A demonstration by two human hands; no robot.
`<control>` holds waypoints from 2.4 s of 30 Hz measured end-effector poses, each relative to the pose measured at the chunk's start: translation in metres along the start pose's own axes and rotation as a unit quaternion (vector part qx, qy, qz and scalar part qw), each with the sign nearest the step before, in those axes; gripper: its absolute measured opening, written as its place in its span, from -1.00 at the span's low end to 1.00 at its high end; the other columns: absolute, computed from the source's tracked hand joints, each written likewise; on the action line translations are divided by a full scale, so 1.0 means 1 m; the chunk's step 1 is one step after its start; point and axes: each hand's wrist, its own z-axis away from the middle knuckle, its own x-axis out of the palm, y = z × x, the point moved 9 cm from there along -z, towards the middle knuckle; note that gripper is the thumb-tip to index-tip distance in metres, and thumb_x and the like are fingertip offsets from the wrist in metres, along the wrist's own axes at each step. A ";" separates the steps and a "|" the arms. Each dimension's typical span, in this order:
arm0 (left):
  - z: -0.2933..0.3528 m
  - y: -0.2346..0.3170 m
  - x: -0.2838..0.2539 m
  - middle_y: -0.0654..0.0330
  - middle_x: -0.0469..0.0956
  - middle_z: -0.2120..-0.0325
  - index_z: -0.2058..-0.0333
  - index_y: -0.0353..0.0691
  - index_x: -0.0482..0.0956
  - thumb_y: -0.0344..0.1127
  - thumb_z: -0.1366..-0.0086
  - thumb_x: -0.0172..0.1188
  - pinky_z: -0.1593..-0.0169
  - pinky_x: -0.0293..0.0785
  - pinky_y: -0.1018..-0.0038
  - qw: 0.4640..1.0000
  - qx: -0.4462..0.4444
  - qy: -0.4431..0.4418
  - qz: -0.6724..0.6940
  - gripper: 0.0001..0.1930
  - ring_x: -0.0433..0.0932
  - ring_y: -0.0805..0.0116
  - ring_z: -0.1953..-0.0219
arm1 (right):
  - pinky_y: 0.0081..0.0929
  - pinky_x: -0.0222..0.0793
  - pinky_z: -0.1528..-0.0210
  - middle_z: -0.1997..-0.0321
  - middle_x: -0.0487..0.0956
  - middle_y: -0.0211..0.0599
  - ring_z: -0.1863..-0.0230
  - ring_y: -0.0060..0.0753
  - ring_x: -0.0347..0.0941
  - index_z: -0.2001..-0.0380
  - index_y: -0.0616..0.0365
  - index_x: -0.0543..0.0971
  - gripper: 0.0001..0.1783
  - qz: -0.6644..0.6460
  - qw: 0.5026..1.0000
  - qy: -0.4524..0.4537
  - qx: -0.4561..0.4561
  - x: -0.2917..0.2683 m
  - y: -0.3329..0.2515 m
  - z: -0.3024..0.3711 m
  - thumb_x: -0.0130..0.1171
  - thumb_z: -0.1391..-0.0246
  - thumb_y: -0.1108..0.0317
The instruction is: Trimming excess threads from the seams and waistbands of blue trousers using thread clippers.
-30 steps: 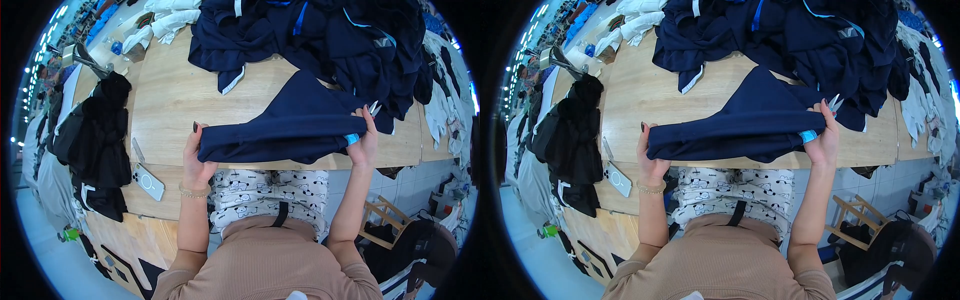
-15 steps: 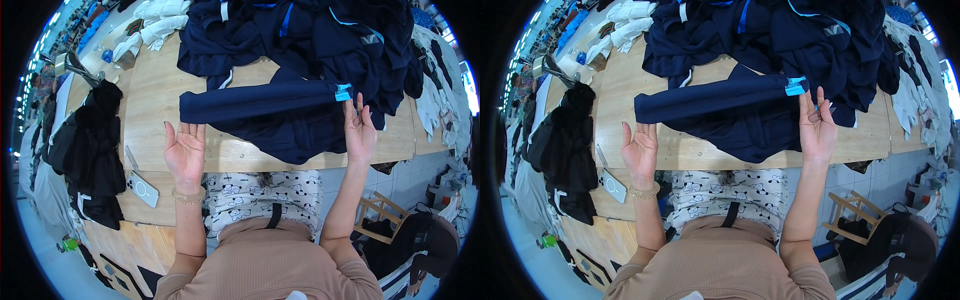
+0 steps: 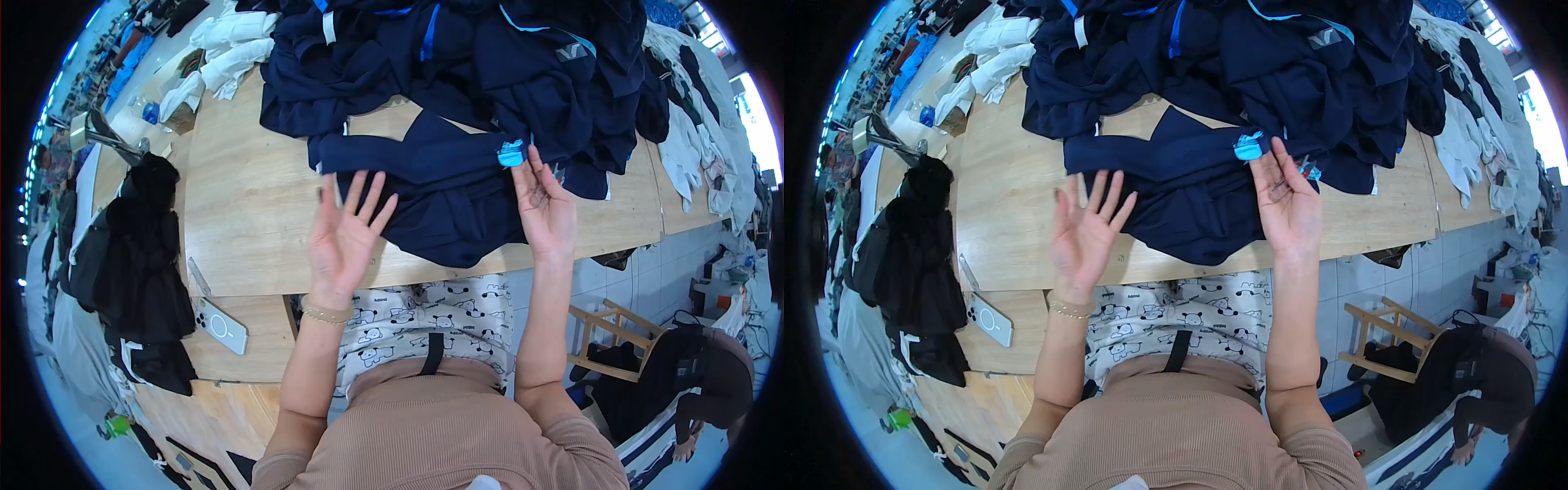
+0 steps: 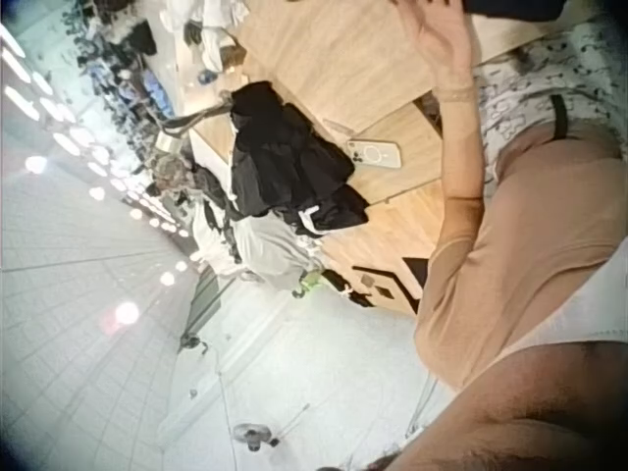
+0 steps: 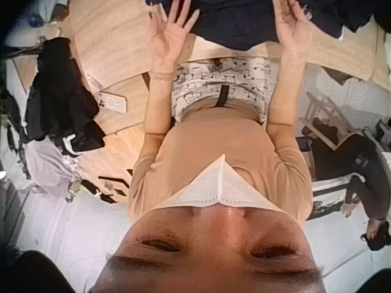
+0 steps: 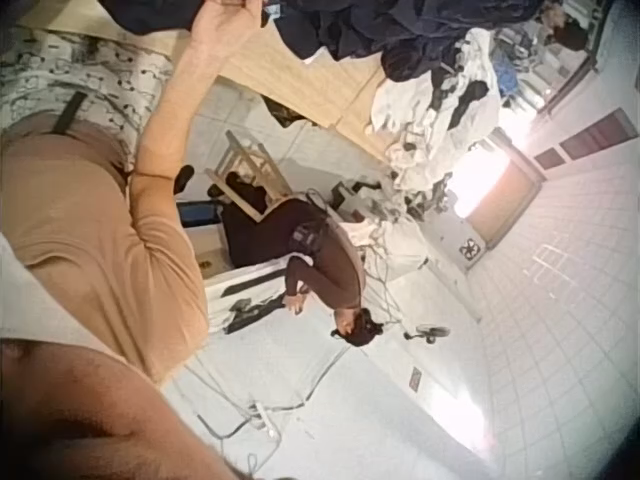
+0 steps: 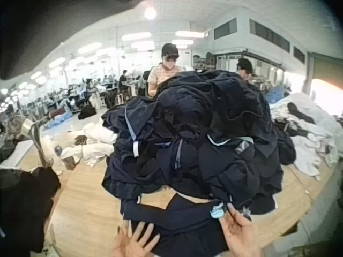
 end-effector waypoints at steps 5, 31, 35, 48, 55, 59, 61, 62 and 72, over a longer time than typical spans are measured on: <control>-0.013 -0.033 -0.013 0.01 0.40 -0.06 -0.14 -0.27 0.26 -0.37 -0.37 0.03 -0.25 0.32 0.25 0.982 -0.003 0.053 -0.180 -0.61 0.40 0.15 -0.14 | -0.32 0.46 -0.09 0.00 0.47 -0.03 0.02 -0.22 0.50 0.03 0.43 0.45 -0.67 0.354 0.931 0.022 -0.084 0.002 -0.006 0.014 -0.17 -0.18 0.58; -0.074 -0.076 -0.028 0.26 0.58 0.28 0.16 -0.21 0.55 -0.20 -0.33 0.15 0.38 0.43 0.66 0.955 -0.131 0.135 -0.227 -0.77 0.54 0.52 0.34 | -0.31 0.43 0.29 0.44 0.59 0.04 0.35 -0.03 0.57 0.39 0.31 0.60 -0.81 0.841 0.449 -0.266 -0.144 0.109 0.071 -0.040 0.21 0.00 0.37; -0.077 -0.079 -0.035 0.23 0.58 0.27 0.17 -0.25 0.53 -0.19 -0.34 0.13 0.39 0.44 0.67 0.956 -0.141 0.157 -0.206 -0.76 0.53 0.51 0.34 | -0.42 0.31 0.40 0.59 0.48 -0.11 0.55 -0.29 0.37 0.41 0.34 0.53 -0.80 0.792 0.546 -0.228 -0.147 0.113 0.051 -0.042 0.20 -0.01 0.37; -0.070 -0.067 -0.030 0.28 0.57 0.28 0.24 -0.22 0.53 -0.17 -0.32 0.17 0.34 0.42 0.65 0.953 -0.122 0.156 -0.230 -0.77 0.50 0.54 0.34 | -0.31 0.44 0.23 0.37 0.61 -0.11 0.29 -0.14 0.56 0.33 0.25 0.62 -0.77 0.900 0.329 -0.254 -0.135 0.103 0.090 -0.062 0.28 0.12 0.41; -0.027 -0.039 0.052 0.25 0.55 0.28 0.26 -0.26 0.50 -0.42 -0.32 0.13 0.20 0.56 0.55 0.973 -0.008 0.020 -0.228 -0.94 0.57 0.50 0.20 | -0.62 0.36 0.23 0.40 0.54 -0.35 0.34 -0.58 0.46 0.40 0.33 0.57 -0.90 0.711 0.642 -0.265 -0.110 0.130 0.045 0.007 0.23 0.04 0.54; -0.018 -0.032 0.073 0.19 0.54 0.29 0.23 -0.33 0.46 -0.54 -0.30 0.11 0.02 0.61 0.49 0.977 0.038 -0.044 -0.203 -0.92 0.57 0.47 0.22 | -0.69 0.31 0.26 0.39 0.47 -0.45 0.34 -0.65 0.42 0.35 0.32 0.58 -0.85 0.645 0.720 -0.235 -0.103 0.127 0.036 0.016 0.27 0.04 0.53; -0.015 -0.033 0.075 0.17 0.54 0.29 0.22 -0.34 0.45 -0.56 -0.29 0.11 0.02 0.60 0.50 0.978 0.041 -0.032 -0.204 -0.90 0.58 0.47 0.23 | -0.68 0.30 0.28 0.39 0.47 -0.45 0.37 -0.65 0.41 0.35 0.31 0.58 -0.85 0.673 0.680 -0.251 -0.149 0.142 0.038 0.030 0.28 0.05 0.53; -0.013 -0.033 0.074 0.16 0.53 0.28 0.20 -0.35 0.45 -0.57 -0.28 0.11 0.02 0.60 0.50 0.978 0.044 -0.020 -0.204 -0.88 0.58 0.46 0.24 | -0.67 0.28 0.31 0.38 0.46 -0.44 0.39 -0.64 0.40 0.34 0.30 0.58 -0.84 0.697 0.637 -0.267 -0.194 0.152 0.040 0.037 0.29 0.07 0.53; -0.006 -0.033 0.075 0.16 0.53 0.30 0.20 -0.35 0.44 -0.57 -0.29 0.08 0.07 0.63 0.45 0.963 0.057 -0.036 -0.261 -0.89 0.58 0.47 0.25 | -0.69 0.21 0.46 0.50 0.43 -0.46 0.48 -0.69 0.34 0.37 0.31 0.52 -0.87 0.711 0.588 -0.298 -0.247 0.152 0.045 0.041 0.25 0.03 0.56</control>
